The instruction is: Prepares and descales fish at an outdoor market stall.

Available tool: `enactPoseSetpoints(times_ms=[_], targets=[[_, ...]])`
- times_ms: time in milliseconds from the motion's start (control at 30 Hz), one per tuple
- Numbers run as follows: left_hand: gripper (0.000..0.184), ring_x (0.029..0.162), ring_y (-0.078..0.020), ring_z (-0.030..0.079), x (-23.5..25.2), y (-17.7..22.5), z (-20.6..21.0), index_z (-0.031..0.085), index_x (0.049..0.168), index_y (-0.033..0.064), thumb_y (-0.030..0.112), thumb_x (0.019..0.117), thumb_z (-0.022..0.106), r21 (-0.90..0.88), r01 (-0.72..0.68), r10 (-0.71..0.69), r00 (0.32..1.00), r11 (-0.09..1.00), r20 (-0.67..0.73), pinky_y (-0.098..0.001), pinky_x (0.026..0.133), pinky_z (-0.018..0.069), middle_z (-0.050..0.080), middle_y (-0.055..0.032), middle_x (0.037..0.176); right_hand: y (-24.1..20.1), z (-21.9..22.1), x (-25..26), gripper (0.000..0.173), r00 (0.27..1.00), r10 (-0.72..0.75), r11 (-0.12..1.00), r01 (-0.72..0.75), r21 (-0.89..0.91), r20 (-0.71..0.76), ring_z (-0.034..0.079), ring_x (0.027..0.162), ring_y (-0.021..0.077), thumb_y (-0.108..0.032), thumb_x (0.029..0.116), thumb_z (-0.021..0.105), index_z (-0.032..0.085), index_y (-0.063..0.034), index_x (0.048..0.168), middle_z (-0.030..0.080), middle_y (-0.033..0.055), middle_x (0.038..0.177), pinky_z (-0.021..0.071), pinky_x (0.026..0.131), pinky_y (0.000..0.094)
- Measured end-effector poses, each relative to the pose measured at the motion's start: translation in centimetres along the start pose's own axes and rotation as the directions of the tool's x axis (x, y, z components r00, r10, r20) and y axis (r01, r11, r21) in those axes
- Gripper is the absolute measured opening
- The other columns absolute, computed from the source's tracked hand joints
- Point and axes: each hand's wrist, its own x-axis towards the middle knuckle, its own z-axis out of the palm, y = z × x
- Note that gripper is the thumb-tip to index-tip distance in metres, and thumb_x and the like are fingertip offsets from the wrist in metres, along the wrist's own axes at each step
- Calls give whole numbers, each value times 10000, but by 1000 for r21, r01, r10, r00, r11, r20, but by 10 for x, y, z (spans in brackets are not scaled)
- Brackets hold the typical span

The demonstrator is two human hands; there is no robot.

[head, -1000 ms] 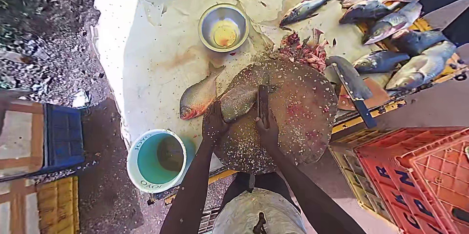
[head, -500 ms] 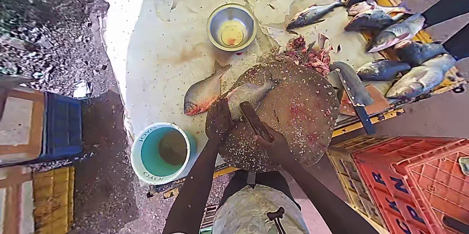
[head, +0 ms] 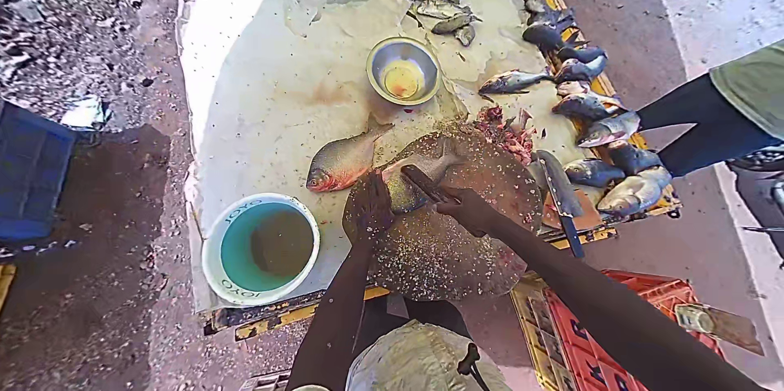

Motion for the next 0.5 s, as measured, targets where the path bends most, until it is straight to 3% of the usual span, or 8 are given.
enactPoseSetpoints(times_ms=[33, 67, 133, 167, 267, 367, 433, 500], targets=[[898, 1556, -335, 258, -7, 1, 1, 117, 1640, 4, 402, 977, 572, 8, -5, 5, 999, 1000, 45, -526, 1232, 260, 182, -215, 1698, 8, -5, -2, 502, 1000, 20, 999, -20, 46, 8, 494, 525, 136, -439, 996, 673, 596, -253, 1456, 599, 69, 771, 430, 470, 313], [921, 1555, -323, 267, -4, -5, 14, 131, 1642, 14, 430, 951, 575, 6, -23, 23, 1000, 1000, -17, -524, 1232, 266, 188, -202, 1700, 10, -9, 7, 515, 998, 44, 998, -42, 38, -51, 517, 551, 168, -449, 987, 683, 606, -232, 1448, 613, 94, 794, 443, 484, 352], [894, 1567, -298, 242, -1, -8, 24, 151, 1644, 30, 431, 964, 573, -31, -23, 20, 997, 999, -71, -505, 1248, 256, 169, -172, 1713, 3, 3, 22, 564, 984, 71, 995, -81, -53, -166, 687, 860, 366, -451, 981, 685, 574, -87, 1397, 694, 231, 1038, 556, 769, 607], [871, 1568, -294, 237, -10, -9, 16, 154, 1643, 32, 391, 977, 585, -55, -1, 0, 1000, 998, -18, -497, 1249, 259, 170, -165, 1713, -4, 19, 16, 587, 988, 58, 997, -66, -49, -144, 685, 904, 383, -457, 988, 673, 554, -75, 1418, 689, 242, 1079, 550, 807, 619], [935, 1588, -295, 170, -21, -4, 8, 119, 1648, 29, 323, 952, 670, -143, -11, 16, 999, 990, 35, -502, 1268, 235, 67, -151, 1733, 3, 1, 15, 492, 999, -3, 999, 4, 35, -36, 500, 566, 147, -466, 1012, 635, 598, -248, 1451, 622, 76, 844, 432, 491, 332], [924, 1573, -311, 219, -4, -10, 22, 107, 1651, 38, 329, 945, 627, -74, -48, 43, 997, 996, -67, -499, 1257, 256, 102, -171, 1725, -5, 7, 34, 465, 988, 42, 999, -45, -16, -147, 669, 814, 357, -452, 986, 672, 623, -113, 1302, 688, 212, 989, 537, 732, 618], [925, 1569, -313, 229, -7, -10, 12, 115, 1651, 41, 312, 941, 644, -84, -29, 26, 999, 996, -37, -490, 1255, 261, 115, -177, 1722, -21, 25, 17, 439, 999, -25, 999, 24, -22, -47, 596, 672, 275, -463, 1001, 651, 639, -135, 1294, 641, 159, 866, 507, 613, 496], [897, 1575, -316, 205, -9, -10, 5, 123, 1652, 47, 299, 971, 649, -129, -18, 18, 1000, 991, -4, -495, 1259, 241, 106, -167, 1725, -23, 8, 21, 478, 999, -21, 1000, 21, 12, 41, 472, 577, 164, -502, 1017, 603, 619, -234, 1413, 605, 87, 839, 422, 528, 350]])
